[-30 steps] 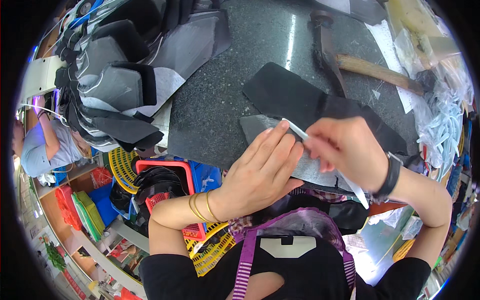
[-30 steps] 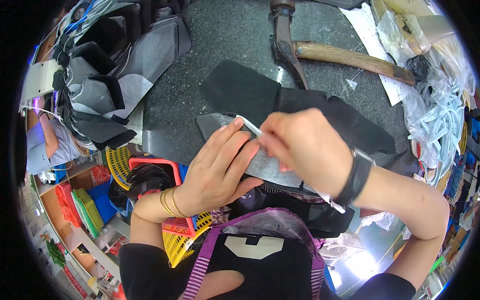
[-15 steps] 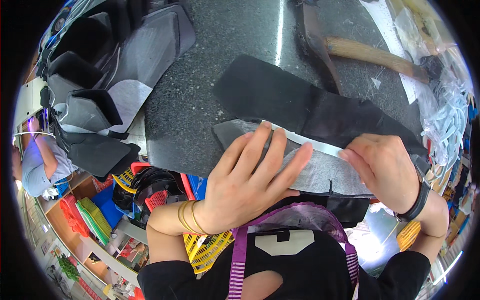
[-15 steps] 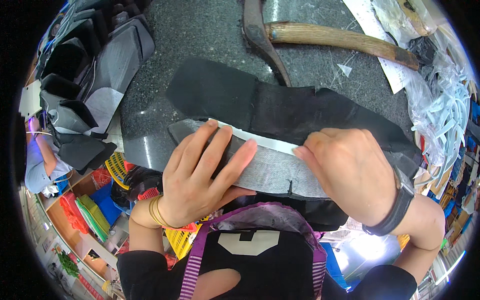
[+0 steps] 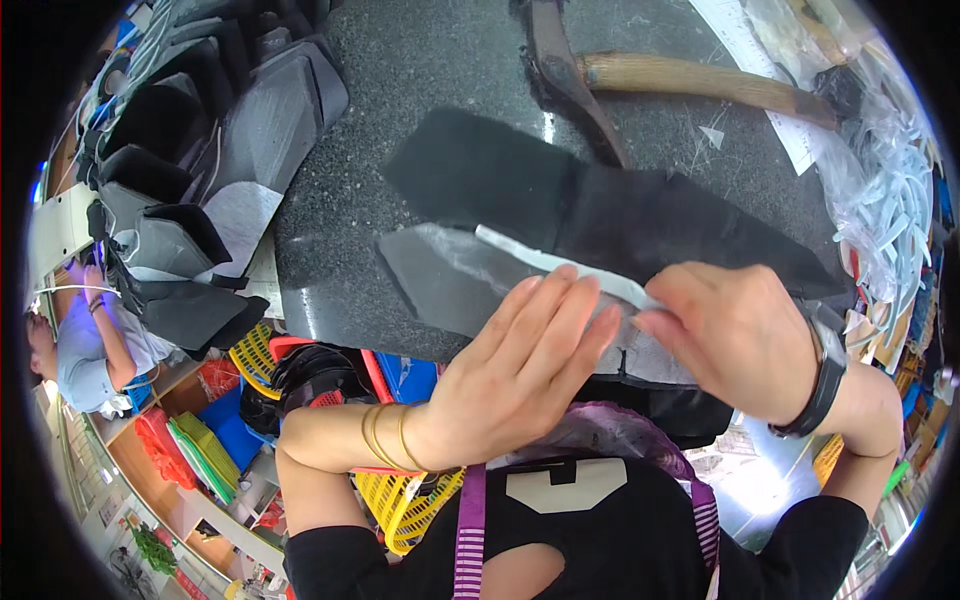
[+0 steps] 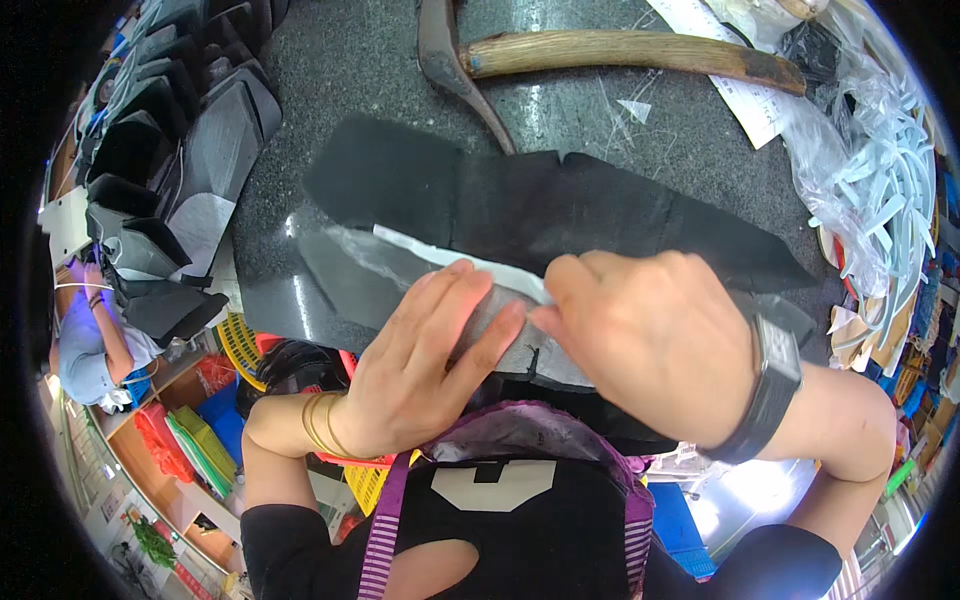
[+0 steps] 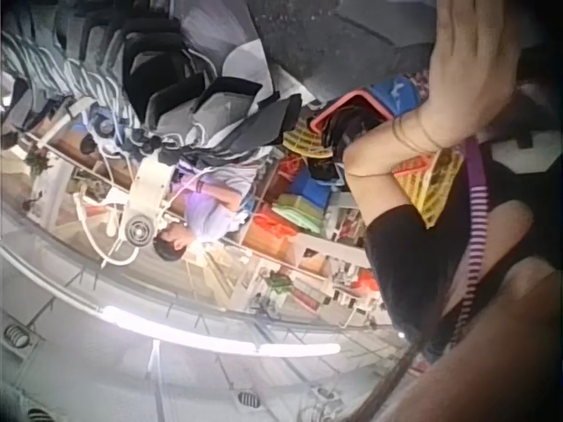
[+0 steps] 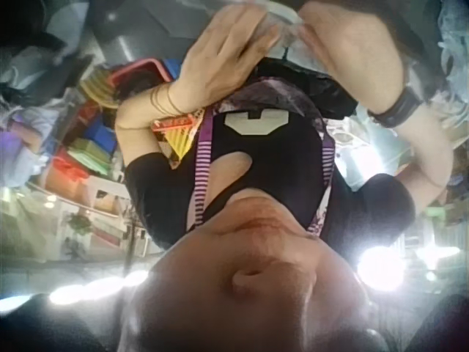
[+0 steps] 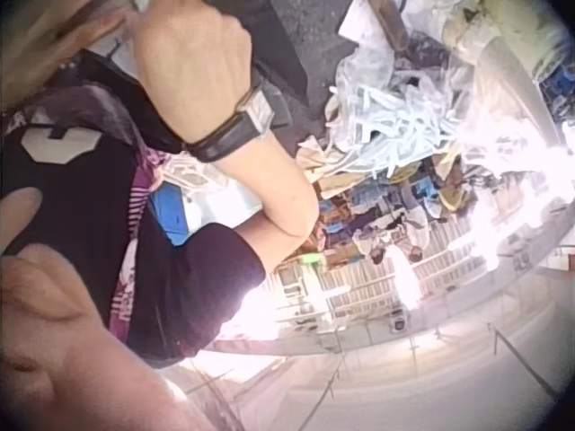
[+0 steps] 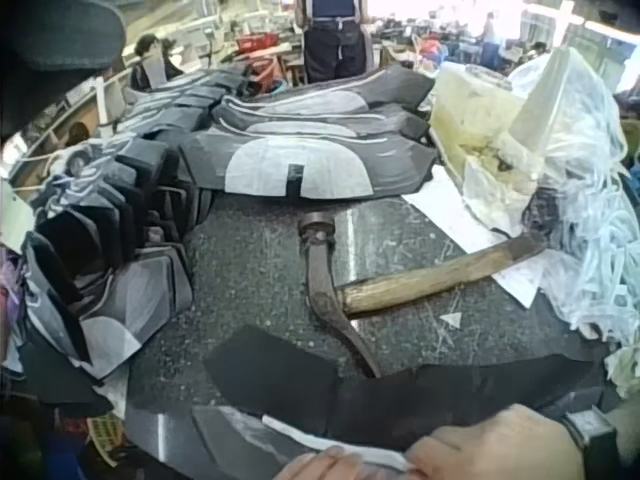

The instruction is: The person attaches strips to shoe upper components, folds the edges over by hand, and hammers the seams using a hammer.

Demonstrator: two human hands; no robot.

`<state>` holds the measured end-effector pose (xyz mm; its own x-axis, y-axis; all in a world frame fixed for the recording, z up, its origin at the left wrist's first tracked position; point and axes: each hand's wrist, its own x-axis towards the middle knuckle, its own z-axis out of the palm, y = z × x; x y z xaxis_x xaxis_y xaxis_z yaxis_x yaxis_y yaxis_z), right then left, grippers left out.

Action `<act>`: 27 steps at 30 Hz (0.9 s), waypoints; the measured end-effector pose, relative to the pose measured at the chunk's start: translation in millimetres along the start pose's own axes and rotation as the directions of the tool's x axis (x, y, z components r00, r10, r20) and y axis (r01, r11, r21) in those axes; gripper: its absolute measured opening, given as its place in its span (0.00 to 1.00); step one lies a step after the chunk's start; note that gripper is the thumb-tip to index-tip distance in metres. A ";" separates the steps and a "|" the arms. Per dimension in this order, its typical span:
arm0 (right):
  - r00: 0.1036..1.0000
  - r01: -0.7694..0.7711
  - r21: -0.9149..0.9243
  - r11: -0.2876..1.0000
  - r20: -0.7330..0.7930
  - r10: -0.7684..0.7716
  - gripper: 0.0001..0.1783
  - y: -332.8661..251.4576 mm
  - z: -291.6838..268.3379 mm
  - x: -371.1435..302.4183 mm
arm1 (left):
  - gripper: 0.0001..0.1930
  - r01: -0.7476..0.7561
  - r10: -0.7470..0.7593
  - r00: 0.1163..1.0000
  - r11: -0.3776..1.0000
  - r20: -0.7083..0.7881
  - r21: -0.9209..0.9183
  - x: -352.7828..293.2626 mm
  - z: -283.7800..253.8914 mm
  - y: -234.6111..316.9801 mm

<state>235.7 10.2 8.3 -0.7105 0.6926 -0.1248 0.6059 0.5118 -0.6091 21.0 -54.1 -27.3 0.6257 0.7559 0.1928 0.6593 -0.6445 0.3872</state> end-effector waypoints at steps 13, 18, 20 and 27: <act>0.992 -0.112 -0.062 0.992 -0.060 0.108 0.12 2.7 4.0 -3.9 | 0.18 -0.031 0.020 0.996 0.991 0.087 0.132 10.1 -10.4 3.0; 0.996 -0.084 -0.089 0.992 -0.032 0.081 0.12 4.8 3.6 -1.5 | 0.14 -0.061 0.060 0.998 0.979 0.012 0.196 14.6 -3.5 5.5; 0.998 -0.047 -0.014 0.999 -0.042 0.046 0.10 7.3 2.8 -5.8 | 0.14 -0.064 0.061 0.998 0.990 0.029 0.124 16.8 -8.9 4.3; 0.990 0.111 -0.100 0.989 -0.074 -0.119 0.09 -9.6 -7.5 -27.1 | 0.20 0.066 -0.078 0.994 0.986 -0.074 -0.156 9.4 -7.6 -2.9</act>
<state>251.8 -9.6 23.3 -0.7489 0.6627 0.0068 0.5559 0.6337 -0.5380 21.8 -44.2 -19.8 0.5398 0.8104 0.2278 0.6260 -0.5674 0.5350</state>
